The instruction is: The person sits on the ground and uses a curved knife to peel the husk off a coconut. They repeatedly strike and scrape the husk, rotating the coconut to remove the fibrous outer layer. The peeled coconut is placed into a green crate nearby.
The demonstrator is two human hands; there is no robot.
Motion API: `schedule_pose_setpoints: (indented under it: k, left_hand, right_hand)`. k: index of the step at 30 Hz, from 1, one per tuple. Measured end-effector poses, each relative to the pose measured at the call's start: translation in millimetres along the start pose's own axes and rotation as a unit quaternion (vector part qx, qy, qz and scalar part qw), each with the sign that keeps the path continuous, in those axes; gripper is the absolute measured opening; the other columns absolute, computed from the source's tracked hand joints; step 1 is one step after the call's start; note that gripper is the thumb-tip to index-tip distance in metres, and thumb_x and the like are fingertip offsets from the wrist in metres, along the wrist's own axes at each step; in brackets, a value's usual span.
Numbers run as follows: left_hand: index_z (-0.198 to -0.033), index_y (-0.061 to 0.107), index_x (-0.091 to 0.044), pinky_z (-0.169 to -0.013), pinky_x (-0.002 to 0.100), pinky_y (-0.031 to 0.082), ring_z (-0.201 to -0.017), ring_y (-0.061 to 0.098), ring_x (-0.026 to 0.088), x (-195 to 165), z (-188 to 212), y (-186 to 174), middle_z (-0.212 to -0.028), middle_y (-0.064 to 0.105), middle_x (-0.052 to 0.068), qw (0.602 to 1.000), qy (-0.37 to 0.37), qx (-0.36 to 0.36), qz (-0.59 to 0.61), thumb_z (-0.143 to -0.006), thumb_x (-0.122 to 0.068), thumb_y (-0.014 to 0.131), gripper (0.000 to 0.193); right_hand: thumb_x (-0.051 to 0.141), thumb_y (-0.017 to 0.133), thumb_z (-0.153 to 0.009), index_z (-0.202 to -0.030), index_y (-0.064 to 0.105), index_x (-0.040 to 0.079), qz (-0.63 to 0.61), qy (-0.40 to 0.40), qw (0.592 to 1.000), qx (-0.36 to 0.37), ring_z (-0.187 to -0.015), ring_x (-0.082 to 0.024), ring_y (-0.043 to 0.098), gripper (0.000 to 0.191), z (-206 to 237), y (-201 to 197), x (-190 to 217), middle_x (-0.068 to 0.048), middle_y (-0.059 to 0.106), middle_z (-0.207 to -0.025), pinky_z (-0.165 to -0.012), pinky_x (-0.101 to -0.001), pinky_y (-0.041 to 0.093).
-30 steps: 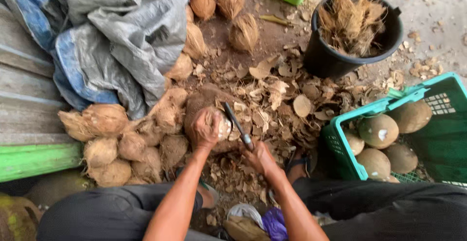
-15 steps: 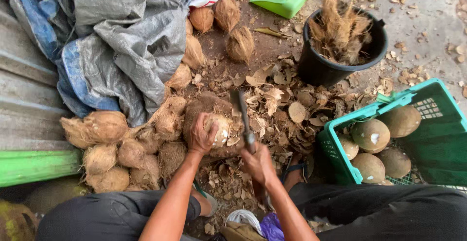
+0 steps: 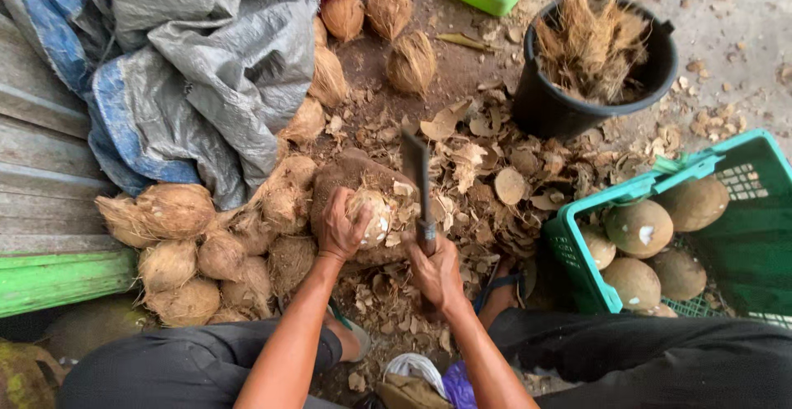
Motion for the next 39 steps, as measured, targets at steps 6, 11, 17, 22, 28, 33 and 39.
schedule_pose_setpoints:
  k: [6, 11, 17, 22, 28, 33, 39]
  left_hand:
    - [-0.108, 0.055, -0.004, -0.077, 0.047, 0.049, -0.088, 0.058, 0.034, 4, 2, 2, -0.097, 0.056, 0.016, 0.998, 0.044, -0.026, 0.049, -0.096, -0.053, 0.06, 0.051]
    - [-0.108, 0.057, -0.006, -0.078, 0.046, 0.051, -0.087, 0.062, 0.033, 18, 2, 9, -0.095, 0.059, 0.015, 0.999, -0.034, 0.03, 0.027, -0.093, -0.054, 0.057, 0.05]
    - [-0.111, 0.055, -0.009, -0.082, 0.044, 0.052, -0.094, 0.063, 0.028, 20, 4, 2, -0.102, 0.061, 0.013, 0.999, -0.033, 0.042, 0.004, -0.083, -0.067, 0.066, 0.066]
    - [-0.124, 0.051, -0.009, -0.09, 0.051, 0.05, -0.11, 0.055, 0.031, -7, 16, -4, -0.118, 0.056, 0.016, 0.984, -0.085, -0.105, -0.112, -0.069, -0.077, 0.074, 0.09]
    - [-0.138, 0.048, -0.007, -0.093, 0.054, 0.051, -0.117, 0.056, 0.032, -28, 34, 5, -0.129, 0.052, 0.016, 0.944, -0.273, -0.183, 0.039, -0.062, -0.071, 0.081, 0.105]
    - [-0.135, 0.053, -0.012, -0.093, 0.05, 0.058, -0.114, 0.065, 0.029, 18, 18, -22, -0.126, 0.059, 0.015, 0.911, -0.339, -0.017, 0.234, -0.06, -0.057, 0.086, 0.094]
    - [-0.122, 0.068, -0.005, -0.085, 0.05, 0.049, -0.105, 0.059, 0.033, 27, 10, 15, -0.115, 0.061, 0.017, 0.994, -0.066, -0.056, 0.068, -0.088, -0.055, 0.078, 0.061]
  right_hand:
    - [0.029, 0.07, -0.092, -0.076, 0.06, 0.008, 0.155, -0.018, 0.979, 0.135, -0.051, -0.012, 0.047, 0.028, -6, 15, -19, -0.002, 0.053, -0.056, -0.048, -0.0331, 0.039]
    - [0.031, 0.065, -0.093, -0.079, 0.065, 0.013, 0.066, 0.091, 0.985, 0.129, -0.048, -0.015, 0.047, 0.022, -5, 0, -13, -0.001, 0.053, -0.057, -0.046, -0.0378, 0.039]
    - [0.036, 0.068, -0.094, -0.071, 0.049, 0.01, 0.0, 0.04, 0.999, 0.03, -0.048, -0.014, 0.044, 0.04, 4, -4, 26, 0.0, 0.048, -0.058, -0.044, -0.0368, 0.038]
    - [0.032, 0.066, -0.093, -0.077, 0.055, 0.011, 0.03, 0.058, 0.996, 0.06, -0.05, -0.015, 0.051, 0.029, 7, 17, 5, -0.002, 0.055, -0.061, -0.046, -0.0365, 0.043]
    - [0.027, 0.06, -0.094, -0.087, 0.068, 0.013, 0.143, 0.107, 0.977, 0.119, -0.053, -0.018, 0.057, 0.018, 3, 21, -35, -0.006, 0.068, -0.068, -0.051, -0.0381, 0.051]
    - [0.023, 0.056, -0.096, -0.093, 0.07, 0.012, 0.188, 0.027, 0.981, -0.028, -0.056, -0.015, 0.06, 0.018, -21, -30, -29, -0.005, 0.068, -0.073, -0.048, -0.0388, 0.051]
    - [0.034, 0.064, -0.096, -0.08, 0.057, 0.007, 0.058, 0.062, 0.995, -0.054, -0.047, -0.016, 0.055, 0.032, -23, -61, 1, -0.009, 0.062, -0.065, -0.042, -0.0365, 0.049]
Point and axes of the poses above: each hand's wrist, its own z-axis away from the middle knuckle, its own y-axis out of the palm, x = y × z, the point moved 3 cm from there along -z, towards the middle knuckle
